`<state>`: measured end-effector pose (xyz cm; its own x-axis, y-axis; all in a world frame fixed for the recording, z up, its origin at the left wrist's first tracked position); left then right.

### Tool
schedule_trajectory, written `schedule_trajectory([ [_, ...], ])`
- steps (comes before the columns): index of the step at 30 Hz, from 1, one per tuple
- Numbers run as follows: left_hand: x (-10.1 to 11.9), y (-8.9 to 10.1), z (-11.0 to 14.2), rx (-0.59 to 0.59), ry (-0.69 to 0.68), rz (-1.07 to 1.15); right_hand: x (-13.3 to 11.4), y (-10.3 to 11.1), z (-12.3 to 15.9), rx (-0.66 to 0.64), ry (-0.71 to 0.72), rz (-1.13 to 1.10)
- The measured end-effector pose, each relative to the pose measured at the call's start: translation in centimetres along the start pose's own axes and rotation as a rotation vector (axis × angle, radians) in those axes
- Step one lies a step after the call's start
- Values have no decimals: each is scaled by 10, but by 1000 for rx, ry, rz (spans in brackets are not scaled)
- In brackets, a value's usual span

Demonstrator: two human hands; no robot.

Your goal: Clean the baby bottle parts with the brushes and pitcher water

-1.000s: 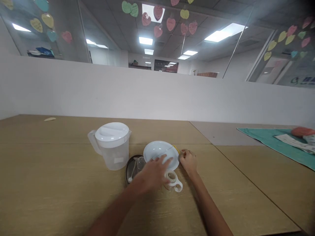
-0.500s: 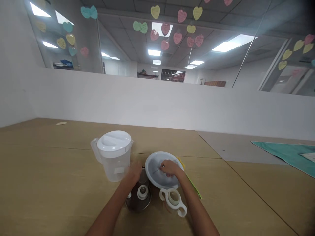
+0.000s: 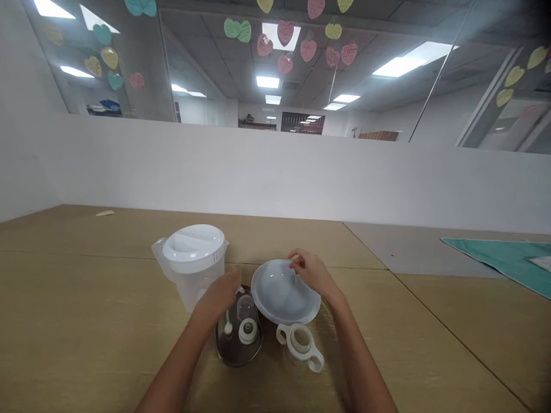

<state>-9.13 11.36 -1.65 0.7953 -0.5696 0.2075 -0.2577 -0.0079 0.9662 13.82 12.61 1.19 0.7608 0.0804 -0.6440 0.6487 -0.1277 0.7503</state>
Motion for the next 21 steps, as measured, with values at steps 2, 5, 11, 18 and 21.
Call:
schedule_trajectory([
  [2, 19, 28, 5, 43, -26, -63, -10, 15, 11, 53, 32, -175],
  [5, 50, 63, 2, 155, -76, -20, -27, 33, 31, 158, 14, -355],
  [11, 76, 69, -24, 224, -232, 301, -69, 43, 64, 230, 222, -549],
  [18, 71, 47, -41, 288, -333, 685, -66, 46, 64, 288, 204, -504],
  [21, 70, 42, -43, 302, -333, 756, -61, 51, 64, 347, 204, -486],
])
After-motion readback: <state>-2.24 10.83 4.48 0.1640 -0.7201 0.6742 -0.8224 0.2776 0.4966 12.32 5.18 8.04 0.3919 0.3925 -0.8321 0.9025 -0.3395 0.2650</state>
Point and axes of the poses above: each hand's wrist, its own z-axis away from the middle knuckle, its own y-axis out of the back of the hand, x = y × z, the point moved 4 cm from there along -z, towards the middle knuckle, and after that the axes turned 13 degrees about -y, right-handed, at the moved point
